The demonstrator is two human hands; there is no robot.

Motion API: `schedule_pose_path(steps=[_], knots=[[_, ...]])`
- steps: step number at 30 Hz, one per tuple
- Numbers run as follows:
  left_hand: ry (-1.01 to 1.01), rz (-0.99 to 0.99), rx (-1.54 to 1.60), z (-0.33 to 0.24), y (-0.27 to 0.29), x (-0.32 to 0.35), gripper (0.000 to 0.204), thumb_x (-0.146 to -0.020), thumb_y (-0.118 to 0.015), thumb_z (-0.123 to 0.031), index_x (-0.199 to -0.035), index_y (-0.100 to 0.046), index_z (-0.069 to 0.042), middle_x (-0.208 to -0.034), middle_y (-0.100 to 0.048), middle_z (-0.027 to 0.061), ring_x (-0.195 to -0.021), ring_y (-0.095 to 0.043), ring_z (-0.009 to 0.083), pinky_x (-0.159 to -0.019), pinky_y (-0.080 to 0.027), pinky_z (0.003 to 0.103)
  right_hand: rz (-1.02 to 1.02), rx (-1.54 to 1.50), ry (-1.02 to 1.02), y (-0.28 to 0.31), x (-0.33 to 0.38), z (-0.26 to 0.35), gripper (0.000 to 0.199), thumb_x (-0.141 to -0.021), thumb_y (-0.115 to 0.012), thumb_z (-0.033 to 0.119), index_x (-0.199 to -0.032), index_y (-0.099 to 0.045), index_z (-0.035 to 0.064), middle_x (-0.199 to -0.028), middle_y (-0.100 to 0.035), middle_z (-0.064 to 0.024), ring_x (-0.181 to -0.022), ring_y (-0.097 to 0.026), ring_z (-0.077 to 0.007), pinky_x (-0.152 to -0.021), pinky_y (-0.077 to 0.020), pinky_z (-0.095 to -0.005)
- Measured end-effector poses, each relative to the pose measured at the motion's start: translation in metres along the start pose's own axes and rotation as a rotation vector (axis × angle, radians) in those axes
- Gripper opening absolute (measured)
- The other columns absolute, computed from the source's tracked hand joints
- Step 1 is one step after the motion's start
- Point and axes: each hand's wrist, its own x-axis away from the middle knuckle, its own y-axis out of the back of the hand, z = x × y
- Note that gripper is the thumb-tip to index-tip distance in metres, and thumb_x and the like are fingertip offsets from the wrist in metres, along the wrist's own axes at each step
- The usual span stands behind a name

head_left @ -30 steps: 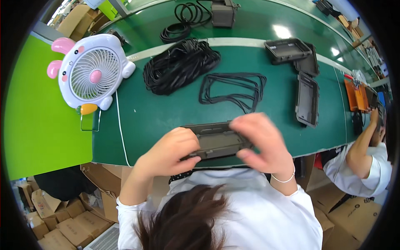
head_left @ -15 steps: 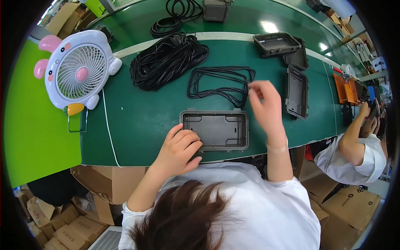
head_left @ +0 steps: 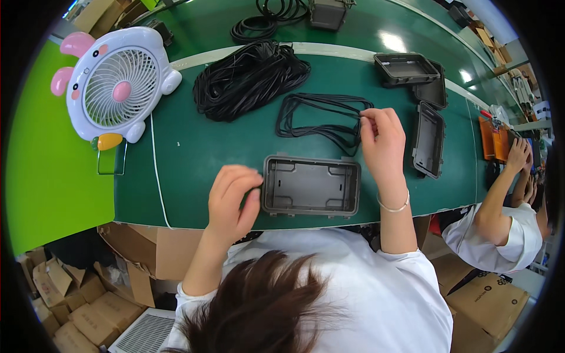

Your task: Fitting a rubber gasket into the groove of a plastic junction box housing.

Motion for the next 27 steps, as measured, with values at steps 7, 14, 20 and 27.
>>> schedule_pose_path(steps=[7, 14, 20, 27], knots=[[-0.079, -0.042, -0.192, 0.010, -0.041, -0.068, 0.022, -0.070, -0.064, -0.004, -0.092, -0.061, -0.004, -0.112, -0.052, 0.0137, -0.106, -0.049, 0.0335, -0.090, -0.041, 0.041, 0.487, -0.535, 0.639, 0.026, 0.018, 0.079, 0.029, -0.057, -0.062, -0.006, -0.086, -0.059, 0.0013, -0.084, -0.054, -0.0095, -0.073, -0.051, -0.0256, -0.064, -0.0442, -0.0343], [0.197, -0.100, 0.026, 0.046, -0.033, -0.065, 0.007, -0.078, -0.062, -0.006, -0.085, -0.061, -0.004, -0.094, -0.058, 0.0090, -0.086, -0.056, 0.0239, -0.070, -0.046, 0.032, 0.114, -0.624, -0.245, 0.045, 0.036, 0.019, 0.007, -0.086, -0.051, -0.005, -0.090, -0.053, 0.0000, -0.080, -0.052, -0.0011, -0.068, -0.047, -0.0070, -0.061, -0.0392, -0.0192], [0.393, 0.135, 0.223, 0.059, -0.040, -0.073, 0.019, -0.076, -0.064, -0.005, -0.093, -0.059, -0.003, -0.091, -0.056, 0.0083, -0.080, -0.056, 0.0169, -0.065, -0.046, 0.026, 0.090, -0.785, -0.409, 0.026, 0.034, 0.012, 0.005, -0.089, -0.050, 0.003, -0.092, -0.054, 0.0007, -0.080, -0.054, -0.0006, -0.070, -0.053, -0.0069, -0.063, -0.0439, -0.0200], [0.409, 0.256, 0.341, 0.038, -0.016, -0.064, 0.029, -0.075, -0.059, 0.004, -0.104, -0.056, -0.003, -0.092, -0.054, 0.0012, -0.081, -0.051, 0.0087, -0.073, -0.043, 0.021, 0.121, -0.827, -0.441, 0.022, 0.029, 0.014, 0.005, -0.088, -0.051, 0.002, -0.092, -0.054, 0.0027, -0.075, -0.051, 0.0030, -0.061, -0.043, -0.0023, -0.053, -0.0359, -0.0166]])
